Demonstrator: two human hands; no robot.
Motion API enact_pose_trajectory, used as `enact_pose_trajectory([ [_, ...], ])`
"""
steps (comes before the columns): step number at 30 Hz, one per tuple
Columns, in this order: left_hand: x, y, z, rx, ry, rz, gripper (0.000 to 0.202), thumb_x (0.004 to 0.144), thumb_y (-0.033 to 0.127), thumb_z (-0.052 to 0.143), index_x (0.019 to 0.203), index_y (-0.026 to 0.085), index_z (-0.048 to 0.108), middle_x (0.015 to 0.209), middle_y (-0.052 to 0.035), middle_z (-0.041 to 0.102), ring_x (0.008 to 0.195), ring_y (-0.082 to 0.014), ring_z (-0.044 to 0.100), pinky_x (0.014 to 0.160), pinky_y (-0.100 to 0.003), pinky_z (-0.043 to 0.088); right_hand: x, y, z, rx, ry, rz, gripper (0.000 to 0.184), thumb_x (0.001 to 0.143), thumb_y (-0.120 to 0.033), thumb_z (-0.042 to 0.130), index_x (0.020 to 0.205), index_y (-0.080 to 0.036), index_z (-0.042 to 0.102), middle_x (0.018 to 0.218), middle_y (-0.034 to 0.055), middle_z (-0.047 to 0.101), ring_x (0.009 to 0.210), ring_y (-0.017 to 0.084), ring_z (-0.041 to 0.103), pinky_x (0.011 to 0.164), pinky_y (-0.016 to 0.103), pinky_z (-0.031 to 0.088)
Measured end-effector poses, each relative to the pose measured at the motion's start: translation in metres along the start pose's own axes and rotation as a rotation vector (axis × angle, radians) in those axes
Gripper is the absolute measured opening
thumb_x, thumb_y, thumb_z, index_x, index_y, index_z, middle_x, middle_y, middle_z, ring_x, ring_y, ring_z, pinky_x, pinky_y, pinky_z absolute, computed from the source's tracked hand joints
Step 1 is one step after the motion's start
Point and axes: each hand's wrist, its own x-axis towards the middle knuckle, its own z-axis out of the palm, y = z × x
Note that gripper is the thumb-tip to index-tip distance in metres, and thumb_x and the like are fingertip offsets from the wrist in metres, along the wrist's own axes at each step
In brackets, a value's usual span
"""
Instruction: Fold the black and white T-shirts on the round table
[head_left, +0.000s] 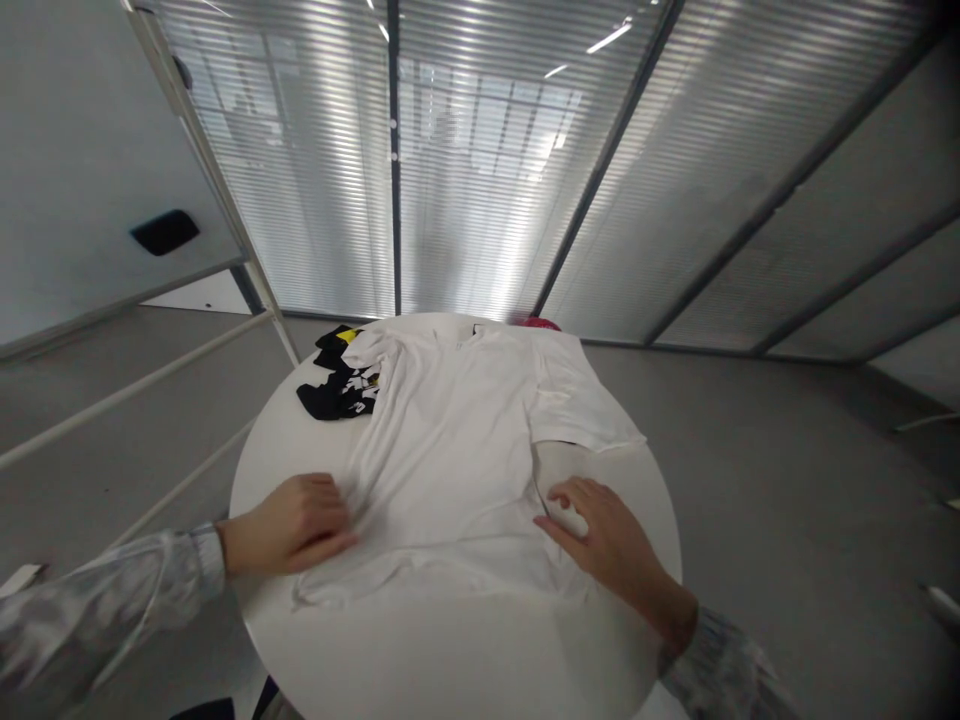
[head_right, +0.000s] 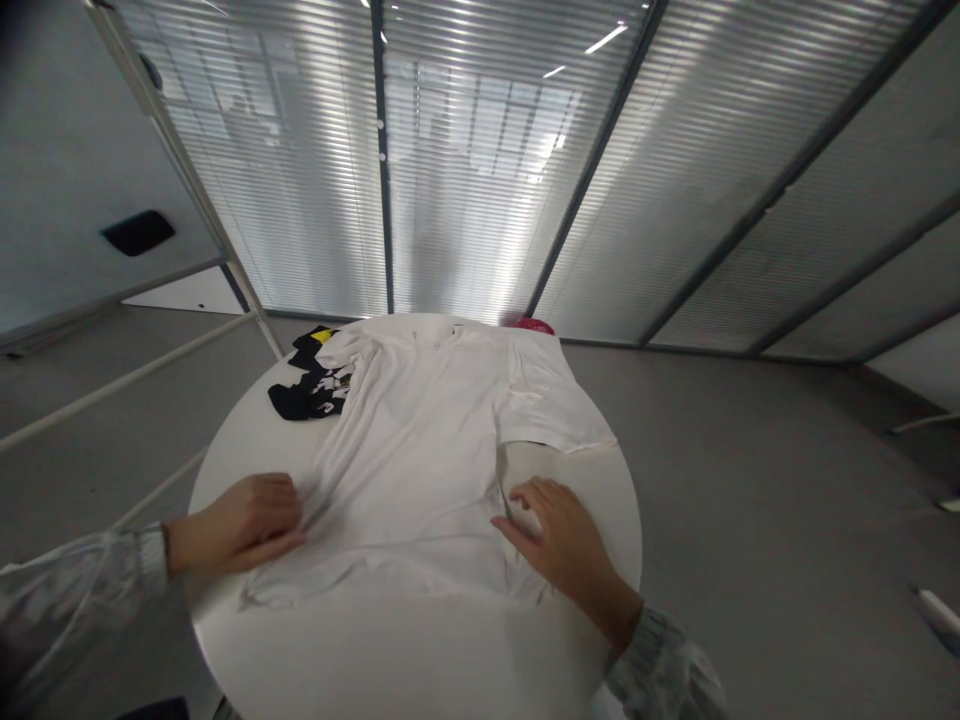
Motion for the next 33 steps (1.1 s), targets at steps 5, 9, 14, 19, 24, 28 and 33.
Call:
enact_pose_trajectory([
  [5, 0.018, -0.004, -0.01, -0.072, -0.105, -0.704, 0.042, 0.095, 0.065, 0.069, 0.107, 0.025, 0.065, 0.092, -0.0023, 0.072, 0.071, -0.0215, 0.066, 0.065, -0.033, 0.039, -0.001, -0.013, 0.011, 0.022, -0.103, -0.011, 0.03, 0.108, -0.046, 0.065, 0.087, -0.025, 0.063, 0.085, 0.0046, 0.069, 0.083, 0.025, 0.066, 0.082, 0.039, 0.051],
  [9, 0.019, 0.005, -0.007, -0.186, -0.23, -0.819, 0.033, 0.098, 0.059, 0.061, 0.095, 0.026, 0.063, 0.087, -0.0013, 0.074, 0.076, -0.0218, 0.068, 0.069, -0.032, 0.04, -0.01, -0.019, 0.008, 0.098, -0.122, 0.157, 0.042, 0.112, -0.055, 0.054, 0.082, -0.025, 0.058, 0.076, 0.0021, 0.065, 0.075, 0.022, 0.062, 0.075, 0.035, 0.048],
  [14, 0.012, -0.002, -0.011, -0.292, -0.197, -0.871, 0.036, 0.1, 0.061, 0.055, 0.096, 0.026, 0.065, 0.083, -0.0008, 0.075, 0.074, -0.0212, 0.068, 0.068, -0.032, 0.041, -0.013, -0.009, -0.008, 0.276, -0.104, 0.504, 0.055, 0.105, -0.074, 0.053, 0.077, -0.026, 0.052, 0.055, -0.0058, 0.046, 0.053, 0.015, 0.046, 0.054, 0.027, 0.035],
  [19, 0.004, -0.002, -0.019, -0.133, -0.3, -0.864, 0.022, 0.093, 0.048, 0.064, 0.085, 0.027, 0.064, 0.084, -0.0012, 0.078, 0.073, -0.0224, 0.07, 0.068, -0.033, 0.038, -0.025, 0.002, -0.017, 0.168, -0.252, 0.551, 0.059, 0.099, -0.076, 0.056, 0.068, -0.026, 0.059, 0.051, -0.0029, 0.051, 0.049, 0.017, 0.049, 0.056, 0.03, 0.035],
  [24, 0.008, -0.006, -0.029, -0.173, -0.293, -0.776, 0.025, 0.09, 0.052, 0.069, 0.08, 0.028, 0.068, 0.079, -0.0012, 0.077, 0.072, -0.0229, 0.07, 0.068, -0.034, 0.04, -0.024, 0.001, -0.025, -0.124, -0.341, 0.508, 0.055, 0.099, -0.069, 0.055, 0.063, -0.027, 0.06, 0.058, 0.0018, 0.064, 0.054, 0.021, 0.06, 0.056, 0.032, 0.031],
  [28, 0.029, -0.056, -0.054, -0.152, -0.048, -0.82, 0.043, 0.09, 0.07, 0.065, 0.084, 0.028, 0.072, 0.081, -0.003, 0.076, 0.07, -0.0218, 0.067, 0.065, -0.033, 0.042, 0.019, 0.03, -0.034, -0.242, -0.187, 0.47, 0.049, 0.103, -0.065, 0.056, 0.072, -0.028, 0.065, 0.065, 0.0026, 0.069, 0.06, 0.021, 0.065, 0.059, 0.032, 0.035],
  [33, 0.072, -0.163, -0.083, -0.087, 0.322, -0.971, 0.057, 0.089, 0.078, 0.062, 0.099, 0.024, 0.077, 0.086, -0.005, 0.078, 0.077, -0.0234, 0.07, 0.066, -0.03, 0.046, 0.112, 0.11, -0.028, -0.174, 0.012, 0.554, 0.029, 0.103, -0.052, 0.063, 0.096, -0.026, 0.075, 0.093, 0.0049, 0.082, 0.083, 0.023, 0.074, 0.072, 0.031, 0.047],
])
